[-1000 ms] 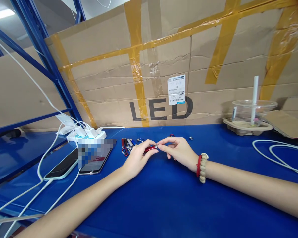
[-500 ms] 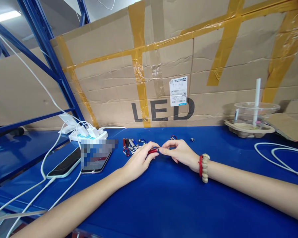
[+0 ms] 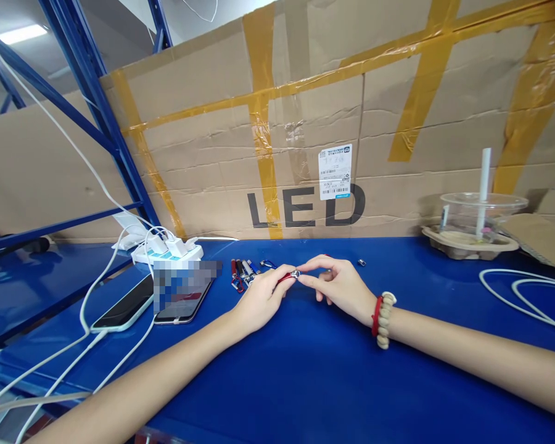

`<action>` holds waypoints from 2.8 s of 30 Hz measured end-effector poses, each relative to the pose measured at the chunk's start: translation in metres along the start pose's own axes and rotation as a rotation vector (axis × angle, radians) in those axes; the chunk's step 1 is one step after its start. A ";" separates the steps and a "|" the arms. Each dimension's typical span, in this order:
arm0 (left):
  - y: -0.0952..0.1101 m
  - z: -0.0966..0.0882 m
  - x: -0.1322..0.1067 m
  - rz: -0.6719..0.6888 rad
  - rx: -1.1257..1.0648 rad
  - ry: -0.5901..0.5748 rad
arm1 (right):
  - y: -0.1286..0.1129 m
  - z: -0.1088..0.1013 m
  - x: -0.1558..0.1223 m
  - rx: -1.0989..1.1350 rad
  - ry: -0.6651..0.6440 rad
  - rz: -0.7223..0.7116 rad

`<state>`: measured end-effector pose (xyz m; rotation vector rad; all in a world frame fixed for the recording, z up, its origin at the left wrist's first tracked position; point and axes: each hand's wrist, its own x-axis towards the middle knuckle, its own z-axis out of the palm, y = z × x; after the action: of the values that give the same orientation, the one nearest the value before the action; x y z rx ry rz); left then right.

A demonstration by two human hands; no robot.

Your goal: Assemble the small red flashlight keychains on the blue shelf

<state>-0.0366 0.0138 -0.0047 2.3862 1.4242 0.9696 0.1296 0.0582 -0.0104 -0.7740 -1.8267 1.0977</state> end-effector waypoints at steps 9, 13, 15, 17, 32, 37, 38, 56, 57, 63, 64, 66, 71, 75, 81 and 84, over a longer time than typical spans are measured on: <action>-0.001 0.000 -0.003 -0.028 0.032 -0.045 | 0.005 0.000 0.003 0.074 0.010 -0.003; -0.002 0.000 -0.004 -0.025 0.059 -0.077 | 0.007 -0.001 0.002 0.090 -0.018 0.016; -0.001 0.000 -0.005 0.004 0.063 -0.085 | 0.007 -0.001 0.002 0.098 -0.050 0.023; -0.001 0.000 -0.006 0.021 0.060 -0.076 | 0.006 0.000 0.001 0.102 -0.066 0.021; 0.000 -0.001 -0.008 0.051 0.081 -0.066 | 0.004 0.000 -0.001 0.060 -0.103 0.060; 0.000 -0.001 -0.008 0.053 0.101 -0.057 | 0.007 -0.001 -0.001 -0.003 -0.125 0.118; 0.000 -0.001 -0.008 0.050 0.106 -0.054 | 0.007 -0.001 -0.001 -0.010 -0.124 0.128; 0.000 -0.001 -0.003 0.039 0.196 -0.021 | 0.001 -0.001 -0.001 -0.085 -0.059 0.238; 0.000 -0.001 -0.003 0.035 0.215 -0.018 | 0.001 0.000 -0.001 -0.093 -0.054 0.221; 0.001 -0.005 -0.002 0.019 0.257 0.026 | 0.002 -0.001 0.002 -0.254 0.130 -0.006; 0.000 -0.006 -0.003 0.013 0.256 0.039 | 0.002 -0.004 0.002 -0.320 0.204 -0.024; 0.000 -0.008 -0.003 -0.003 0.260 0.057 | 0.002 -0.011 0.004 -0.498 0.353 -0.040; -0.001 -0.012 -0.004 -0.045 0.284 0.042 | 0.009 -0.031 0.009 -0.871 0.364 -0.077; -0.001 -0.012 -0.003 -0.042 0.294 0.023 | 0.016 -0.035 0.012 -1.019 0.217 0.004; -0.003 -0.011 -0.003 -0.076 0.336 -0.014 | 0.019 -0.034 0.013 -1.114 0.136 0.016; -0.004 -0.011 -0.003 -0.089 0.364 -0.043 | 0.017 -0.035 0.013 -1.068 0.147 -0.001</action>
<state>-0.0474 0.0117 0.0004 2.5392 1.8051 0.6801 0.1563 0.0891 -0.0125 -1.3863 -2.2245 -0.0453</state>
